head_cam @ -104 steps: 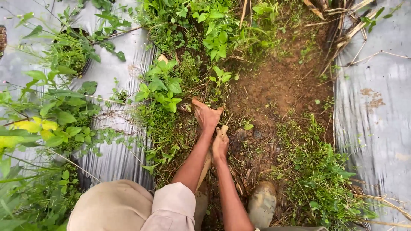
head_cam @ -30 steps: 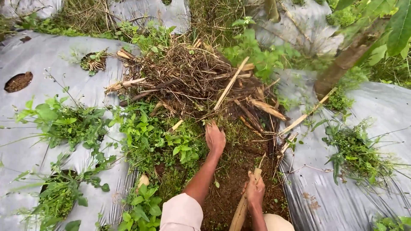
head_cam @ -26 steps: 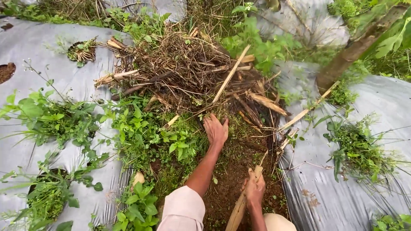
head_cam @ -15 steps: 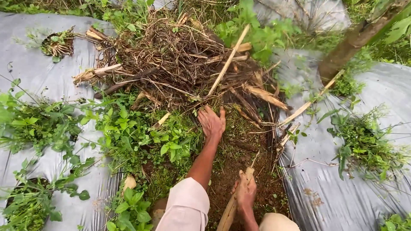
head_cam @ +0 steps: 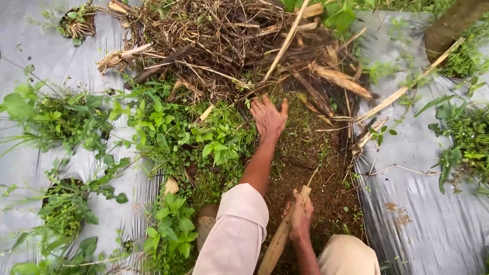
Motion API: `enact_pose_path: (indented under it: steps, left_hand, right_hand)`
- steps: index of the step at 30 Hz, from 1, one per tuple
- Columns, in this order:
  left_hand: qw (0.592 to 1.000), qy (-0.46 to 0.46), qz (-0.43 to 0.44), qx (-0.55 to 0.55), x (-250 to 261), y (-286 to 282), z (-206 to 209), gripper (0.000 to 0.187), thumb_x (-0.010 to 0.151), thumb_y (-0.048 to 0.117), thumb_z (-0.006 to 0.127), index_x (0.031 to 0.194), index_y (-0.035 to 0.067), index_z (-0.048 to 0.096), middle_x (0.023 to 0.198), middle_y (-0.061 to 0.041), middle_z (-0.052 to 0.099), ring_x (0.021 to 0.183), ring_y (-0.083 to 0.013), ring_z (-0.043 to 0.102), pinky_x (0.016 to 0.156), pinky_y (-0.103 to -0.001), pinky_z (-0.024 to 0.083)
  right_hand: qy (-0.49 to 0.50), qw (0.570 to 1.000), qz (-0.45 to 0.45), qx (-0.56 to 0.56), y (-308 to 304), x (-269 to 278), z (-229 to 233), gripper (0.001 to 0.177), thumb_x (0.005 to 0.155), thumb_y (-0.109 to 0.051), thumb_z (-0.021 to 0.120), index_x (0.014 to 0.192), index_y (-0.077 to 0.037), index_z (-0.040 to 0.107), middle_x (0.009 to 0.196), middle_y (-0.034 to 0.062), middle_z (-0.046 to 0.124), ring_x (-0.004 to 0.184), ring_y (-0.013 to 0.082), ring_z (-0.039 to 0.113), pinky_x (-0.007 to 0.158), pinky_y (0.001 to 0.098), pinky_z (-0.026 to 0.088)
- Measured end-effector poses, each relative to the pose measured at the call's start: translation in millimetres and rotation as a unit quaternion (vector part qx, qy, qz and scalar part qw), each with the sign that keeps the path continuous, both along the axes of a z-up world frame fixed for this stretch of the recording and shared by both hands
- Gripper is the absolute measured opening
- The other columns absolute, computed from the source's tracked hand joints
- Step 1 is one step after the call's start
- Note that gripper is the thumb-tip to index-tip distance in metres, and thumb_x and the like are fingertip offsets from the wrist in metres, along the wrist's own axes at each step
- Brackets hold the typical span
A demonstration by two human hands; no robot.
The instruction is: Clearing weeds and plant debris from a garden bed using a hand tool and manual pulling.
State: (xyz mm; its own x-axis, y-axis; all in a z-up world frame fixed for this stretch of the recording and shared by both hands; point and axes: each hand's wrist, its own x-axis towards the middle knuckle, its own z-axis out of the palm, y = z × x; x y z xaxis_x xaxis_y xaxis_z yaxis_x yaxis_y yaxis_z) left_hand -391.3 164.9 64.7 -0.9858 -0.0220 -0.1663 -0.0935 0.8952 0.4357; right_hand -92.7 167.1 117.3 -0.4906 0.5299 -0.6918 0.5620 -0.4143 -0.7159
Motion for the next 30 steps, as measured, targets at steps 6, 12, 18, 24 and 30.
enact_pose_path:
  steps: [6,12,18,24,30]
  left_hand:
    - [0.991,0.068,-0.07,0.097,86,-26,68,0.074,0.102,0.035,0.05,0.161,0.004,0.019,0.154,-0.038,0.032,0.146,-0.0491,0.036,0.123,-0.063,0.024]
    - [0.959,0.204,-0.173,-0.093,147,-61,70,0.078,0.091,-0.006,0.064,0.158,0.009,0.027,0.13,-0.026,0.062,0.123,-0.0374,0.067,0.109,-0.056,0.049]
    - [0.949,0.268,-0.047,-0.161,175,-81,73,0.051,0.091,0.018,0.079,0.135,0.023,0.055,0.113,-0.01,0.074,0.06,-0.0077,0.069,0.047,-0.023,0.055]
    - [0.993,0.016,0.099,-0.061,172,-75,37,0.046,0.096,0.057,0.057,0.092,0.014,0.072,0.068,-0.005,0.067,0.046,-0.0108,0.063,0.041,-0.026,0.05]
    - [0.98,-0.04,-0.047,0.19,158,-63,-38,0.047,0.093,0.041,0.065,0.125,0.007,0.062,0.121,-0.026,0.064,0.113,-0.0477,0.064,0.098,-0.06,0.054]
  right_hand:
    - [0.005,0.998,-0.044,-0.041,-26,23,-30,0.029,0.101,-0.036,0.053,0.105,-0.007,0.054,0.059,0.0045,0.056,0.045,0.015,0.056,0.042,0.0304,0.052]
    - [0.034,0.995,-0.056,-0.07,-39,60,-69,0.032,0.094,-0.044,0.056,0.1,-0.014,0.049,0.058,0.0009,0.055,0.045,0.0125,0.056,0.042,0.0285,0.052]
    - [0.017,0.988,-0.054,-0.142,-61,79,-44,0.029,0.096,-0.042,0.054,0.098,-0.014,0.048,0.059,-0.0048,0.049,0.043,0.0117,0.052,0.039,0.0268,0.05]
    - [0.027,0.983,-0.093,-0.158,-63,78,-23,0.032,0.09,-0.041,0.059,0.09,-0.011,0.048,0.055,0.0036,0.053,0.041,0.0151,0.055,0.039,0.0314,0.052]
    - [0.027,0.986,-0.135,-0.096,-47,62,-53,0.029,0.088,-0.036,0.061,0.089,-0.01,0.048,0.054,0.0056,0.054,0.04,0.0149,0.055,0.036,0.0322,0.051]
